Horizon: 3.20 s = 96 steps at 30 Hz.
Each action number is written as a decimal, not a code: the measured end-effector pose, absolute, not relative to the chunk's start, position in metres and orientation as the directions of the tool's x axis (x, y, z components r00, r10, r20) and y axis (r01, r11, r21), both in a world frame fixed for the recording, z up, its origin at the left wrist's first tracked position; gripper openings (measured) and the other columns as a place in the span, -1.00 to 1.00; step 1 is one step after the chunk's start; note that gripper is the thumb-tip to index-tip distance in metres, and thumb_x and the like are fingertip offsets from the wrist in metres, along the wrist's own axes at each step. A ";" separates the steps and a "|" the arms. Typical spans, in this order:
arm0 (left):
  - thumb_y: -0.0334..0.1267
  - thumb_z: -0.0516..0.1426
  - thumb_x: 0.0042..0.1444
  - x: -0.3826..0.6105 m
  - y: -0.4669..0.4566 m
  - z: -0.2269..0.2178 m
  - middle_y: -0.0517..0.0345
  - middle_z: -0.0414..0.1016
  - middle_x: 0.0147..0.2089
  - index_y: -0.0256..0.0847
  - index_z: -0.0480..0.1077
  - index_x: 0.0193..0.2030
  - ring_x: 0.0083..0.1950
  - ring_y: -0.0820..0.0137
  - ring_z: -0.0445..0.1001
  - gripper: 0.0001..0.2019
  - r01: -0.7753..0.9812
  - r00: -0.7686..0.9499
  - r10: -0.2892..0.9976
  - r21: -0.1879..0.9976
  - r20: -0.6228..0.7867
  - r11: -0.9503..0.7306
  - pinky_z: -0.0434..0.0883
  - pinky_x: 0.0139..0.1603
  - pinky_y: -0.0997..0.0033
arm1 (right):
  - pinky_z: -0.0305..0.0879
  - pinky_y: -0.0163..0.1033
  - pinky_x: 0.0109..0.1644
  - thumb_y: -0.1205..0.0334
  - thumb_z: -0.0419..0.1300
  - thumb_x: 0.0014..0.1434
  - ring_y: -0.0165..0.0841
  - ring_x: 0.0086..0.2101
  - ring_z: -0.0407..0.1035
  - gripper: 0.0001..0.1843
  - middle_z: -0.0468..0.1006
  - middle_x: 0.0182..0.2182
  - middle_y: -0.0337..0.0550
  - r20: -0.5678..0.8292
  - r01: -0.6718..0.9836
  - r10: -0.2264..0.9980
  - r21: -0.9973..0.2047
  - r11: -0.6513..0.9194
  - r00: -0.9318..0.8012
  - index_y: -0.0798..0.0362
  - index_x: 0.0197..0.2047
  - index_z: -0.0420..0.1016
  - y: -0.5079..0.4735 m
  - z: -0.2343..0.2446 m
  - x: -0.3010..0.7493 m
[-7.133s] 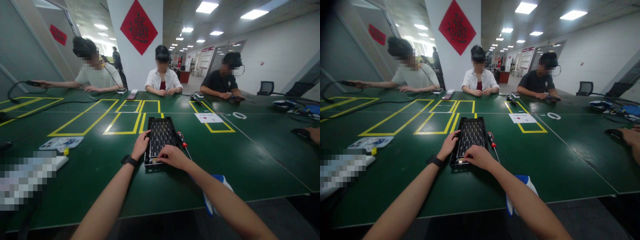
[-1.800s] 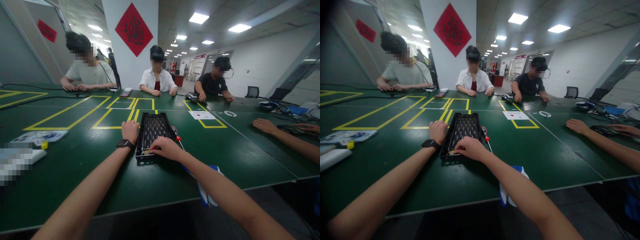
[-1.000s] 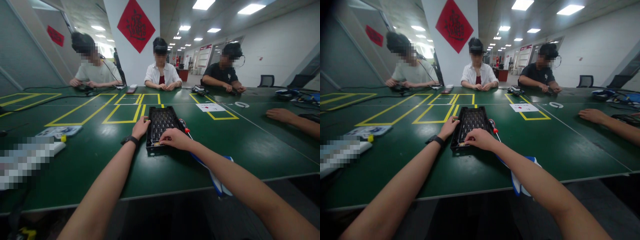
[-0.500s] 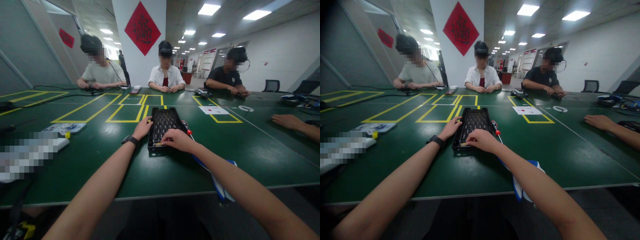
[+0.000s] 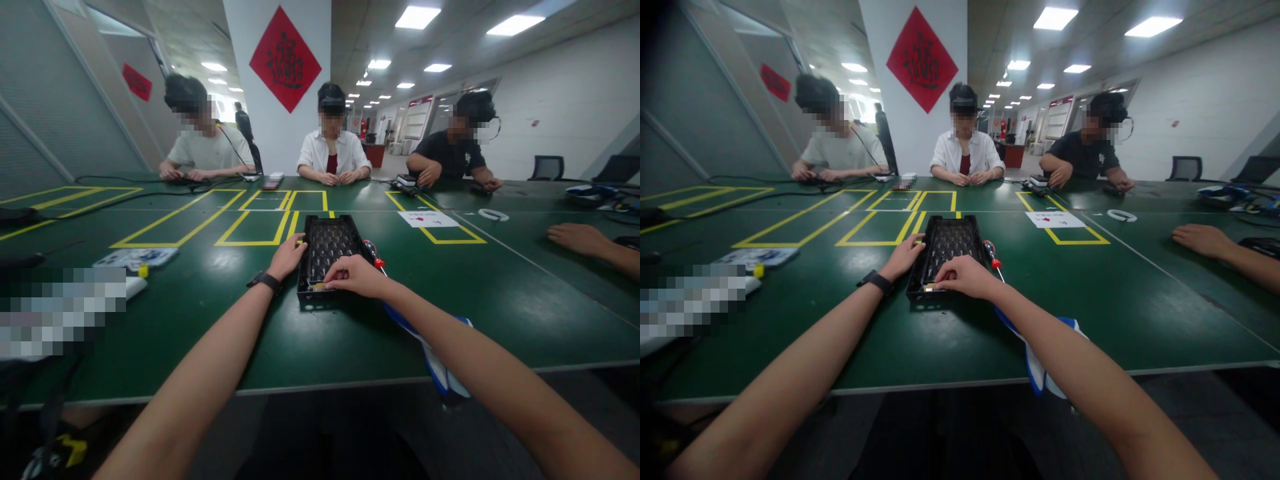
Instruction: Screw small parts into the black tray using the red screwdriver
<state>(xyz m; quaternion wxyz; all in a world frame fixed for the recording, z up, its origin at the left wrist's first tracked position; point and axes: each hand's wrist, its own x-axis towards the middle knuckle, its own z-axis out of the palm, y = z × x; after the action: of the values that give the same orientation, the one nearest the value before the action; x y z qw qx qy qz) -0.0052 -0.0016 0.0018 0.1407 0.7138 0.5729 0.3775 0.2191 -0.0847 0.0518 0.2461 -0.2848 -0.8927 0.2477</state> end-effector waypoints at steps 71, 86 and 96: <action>-0.16 -0.06 0.17 -0.003 -0.006 0.006 0.00 0.46 -0.04 -0.24 0.26 0.13 -0.07 0.29 0.42 -0.59 0.713 0.075 0.924 0.628 0.374 -0.312 0.31 0.03 0.28 | 0.19 -0.38 -0.34 0.12 0.22 0.06 -0.47 -0.45 0.31 -0.75 0.53 -0.44 -0.17 0.258 0.416 0.631 -0.564 0.713 -0.732 0.13 -0.29 0.54 -0.084 0.049 0.220; -0.13 -0.06 0.17 -0.004 -0.007 0.006 -0.01 0.45 -0.01 -0.24 0.25 0.13 -0.06 0.28 0.42 -0.58 0.707 0.078 0.925 0.633 0.372 -0.314 0.33 0.00 0.28 | 0.24 -0.37 -0.33 0.16 0.24 0.05 -0.47 -0.44 0.36 -0.75 0.54 -0.42 -0.18 0.255 0.358 0.649 -0.665 0.656 -0.717 0.13 -0.22 0.49 -0.085 0.047 0.220; -0.15 -0.03 0.16 -0.003 -0.007 0.007 0.01 0.46 -0.03 -0.23 0.27 0.13 -0.08 0.30 0.43 -0.59 0.690 0.071 0.925 0.651 0.373 -0.315 0.33 0.01 0.29 | 0.22 -0.39 -0.35 0.14 0.26 0.02 -0.49 -0.47 0.31 -0.70 0.54 -0.43 -0.19 0.273 0.359 0.651 -0.655 0.665 -0.708 0.13 -0.19 0.47 -0.085 0.048 0.220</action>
<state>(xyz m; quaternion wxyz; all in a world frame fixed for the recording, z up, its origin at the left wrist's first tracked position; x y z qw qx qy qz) -0.0027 -0.0073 0.0074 0.1536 0.7154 0.5645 0.3820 0.2199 -0.0849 0.0484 0.2512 -0.2879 -0.8772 0.2908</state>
